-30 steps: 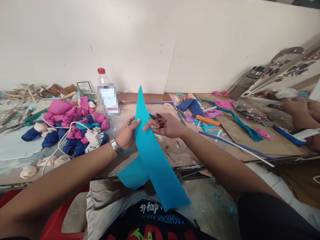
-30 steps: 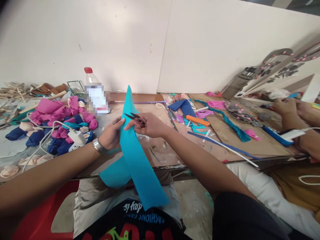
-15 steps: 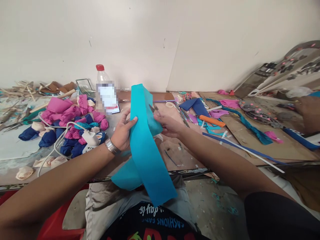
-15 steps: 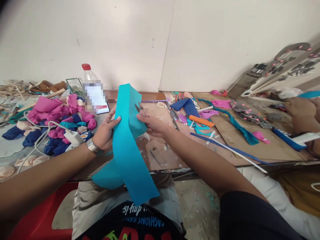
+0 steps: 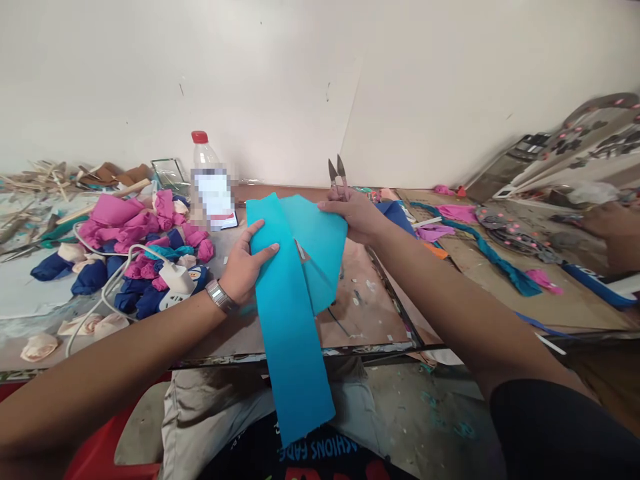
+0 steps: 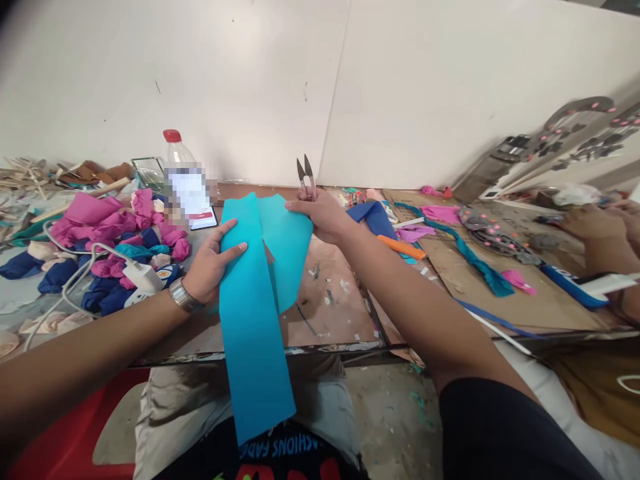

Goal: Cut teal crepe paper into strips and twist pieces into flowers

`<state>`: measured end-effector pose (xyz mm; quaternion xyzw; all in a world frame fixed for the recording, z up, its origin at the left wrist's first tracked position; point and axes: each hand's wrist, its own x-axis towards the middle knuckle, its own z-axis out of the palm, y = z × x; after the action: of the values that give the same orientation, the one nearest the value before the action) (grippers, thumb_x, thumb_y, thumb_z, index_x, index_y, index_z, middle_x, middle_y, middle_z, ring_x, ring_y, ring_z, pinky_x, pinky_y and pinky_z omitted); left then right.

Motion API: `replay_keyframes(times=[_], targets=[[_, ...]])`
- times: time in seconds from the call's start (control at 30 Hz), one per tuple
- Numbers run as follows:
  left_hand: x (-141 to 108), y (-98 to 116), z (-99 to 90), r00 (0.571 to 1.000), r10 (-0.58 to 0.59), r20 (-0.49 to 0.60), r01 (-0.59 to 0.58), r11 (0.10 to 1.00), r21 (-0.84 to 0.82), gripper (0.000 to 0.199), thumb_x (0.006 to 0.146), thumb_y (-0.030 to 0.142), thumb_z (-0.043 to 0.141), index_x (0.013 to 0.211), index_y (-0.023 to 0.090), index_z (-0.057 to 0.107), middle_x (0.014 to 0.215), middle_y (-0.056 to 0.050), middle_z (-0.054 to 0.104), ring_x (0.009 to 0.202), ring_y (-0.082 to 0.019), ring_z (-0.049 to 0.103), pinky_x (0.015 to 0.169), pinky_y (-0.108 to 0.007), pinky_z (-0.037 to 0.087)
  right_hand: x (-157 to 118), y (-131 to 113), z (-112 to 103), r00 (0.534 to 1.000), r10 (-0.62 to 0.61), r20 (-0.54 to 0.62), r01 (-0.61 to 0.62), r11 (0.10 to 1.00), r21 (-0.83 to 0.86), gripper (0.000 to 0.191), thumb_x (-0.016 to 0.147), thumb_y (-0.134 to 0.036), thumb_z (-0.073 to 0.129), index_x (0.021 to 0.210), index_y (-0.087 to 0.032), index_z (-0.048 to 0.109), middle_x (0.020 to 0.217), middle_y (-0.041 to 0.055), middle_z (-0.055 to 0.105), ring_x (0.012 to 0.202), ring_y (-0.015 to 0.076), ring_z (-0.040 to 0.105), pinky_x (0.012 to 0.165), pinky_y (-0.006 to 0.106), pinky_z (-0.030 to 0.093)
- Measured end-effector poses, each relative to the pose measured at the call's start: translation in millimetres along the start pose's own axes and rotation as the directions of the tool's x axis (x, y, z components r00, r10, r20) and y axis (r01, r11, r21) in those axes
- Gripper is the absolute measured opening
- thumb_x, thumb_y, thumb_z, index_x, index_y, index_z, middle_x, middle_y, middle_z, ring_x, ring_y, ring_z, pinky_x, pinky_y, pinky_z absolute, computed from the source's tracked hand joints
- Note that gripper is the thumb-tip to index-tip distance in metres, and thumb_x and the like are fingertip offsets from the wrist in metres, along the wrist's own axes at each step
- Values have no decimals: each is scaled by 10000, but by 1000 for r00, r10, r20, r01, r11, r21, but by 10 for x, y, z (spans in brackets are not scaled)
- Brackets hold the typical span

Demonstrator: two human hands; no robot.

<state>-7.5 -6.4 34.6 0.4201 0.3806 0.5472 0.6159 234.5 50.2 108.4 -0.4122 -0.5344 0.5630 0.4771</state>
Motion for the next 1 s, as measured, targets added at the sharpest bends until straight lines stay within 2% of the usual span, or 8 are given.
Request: replay_keyframes(times=[0.17, 0.27, 0.33, 0.47, 0.67, 0.8, 0.87, 1.0], targets=[[-35, 33, 16, 1000, -13, -4, 13, 1000, 9, 903, 757, 251, 866, 1554, 313, 447, 1536, -103, 541, 1265, -358, 635, 1007, -531, 599, 214, -239, -140, 990, 107, 95, -95, 988, -121, 522, 661, -254, 957, 744, -225, 443, 571, -108, 448, 427, 32, 280, 402, 209, 242], [-27, 29, 4, 1000, 21, -21, -20, 1000, 23, 937, 757, 238, 859, 1576, 334, 412, 1521, -92, 554, 1265, -351, 635, 1005, -507, 601, 256, -215, -128, 997, 50, 61, -42, 991, -123, 568, 736, -487, 916, 693, -233, 410, 552, -89, 397, 475, 68, 371, 472, 238, 387], [-19, 22, -4, 999, 27, -36, -25, 999, 41, 955, 747, 221, 861, 1580, 344, 409, 1502, -89, 570, 1245, -348, 646, 1008, -492, 598, 205, -129, -62, 1000, 14, 21, -11, 993, -113, 606, 789, -715, 771, 689, -239, 409, 549, -78, 362, 474, 87, 368, 460, 251, 368], [-7, -19, -24, 996, 37, -79, -23, 985, 169, 949, 745, 202, 853, 1579, 339, 423, 1576, -78, 503, 1356, -366, 567, 1066, -471, 566, -147, 73, 202, 999, -23, -25, 22, 999, -23, 568, 872, -770, 613, 750, -223, 518, 570, -44, 427, 477, 100, 335, 435, 244, 259], [4, -65, -7, 990, 115, -79, -112, 993, 35, 1171, 724, 126, 848, 1645, 427, 191, 1686, -34, 370, 1471, -318, 476, 1137, -423, 510, -856, 346, 595, 938, 186, 293, -243, 954, 173, 584, 948, -773, 456, 951, -216, 631, 538, -67, 414, 440, 105, 269, 437, 242, 222], [-2, -5, 31, 994, -92, -60, 89, 994, -57, 853, 726, 238, 865, 1494, 277, 496, 1338, -103, 712, 1144, -355, 714, 941, -487, 617, -1083, 544, 663, 931, 239, 277, -320, 898, 300, 530, 950, -756, 487, 999, -245, 618, 560, -63, 442, 461, 113, 265, 463, 248, 232], [-3, 6, 24, 983, -167, -75, 160, 983, -85, 677, 724, 280, 865, 1350, 233, 612, 1163, -93, 778, 1000, -345, 756, 862, -493, 639, -1124, 633, 648, 942, 220, 255, -299, 893, 337, 480, 964, -733, 489, 999, -268, 601, 599, -29, 531, 500, 139, 370, 498, 270, 276], [-6, -14, -20, 965, -223, -139, 205, 970, -133, 550, 707, 256, 842, 1233, 226, 686, 1103, -77, 795, 981, -366, 760, 841, -523, 647, -1135, 750, 580, 944, 274, 186, -319, 904, 284, 563, 962, -767, 439, 931, -246, 651, 561, -27, 450, 503, 141, 310, 519, 296, 234]])
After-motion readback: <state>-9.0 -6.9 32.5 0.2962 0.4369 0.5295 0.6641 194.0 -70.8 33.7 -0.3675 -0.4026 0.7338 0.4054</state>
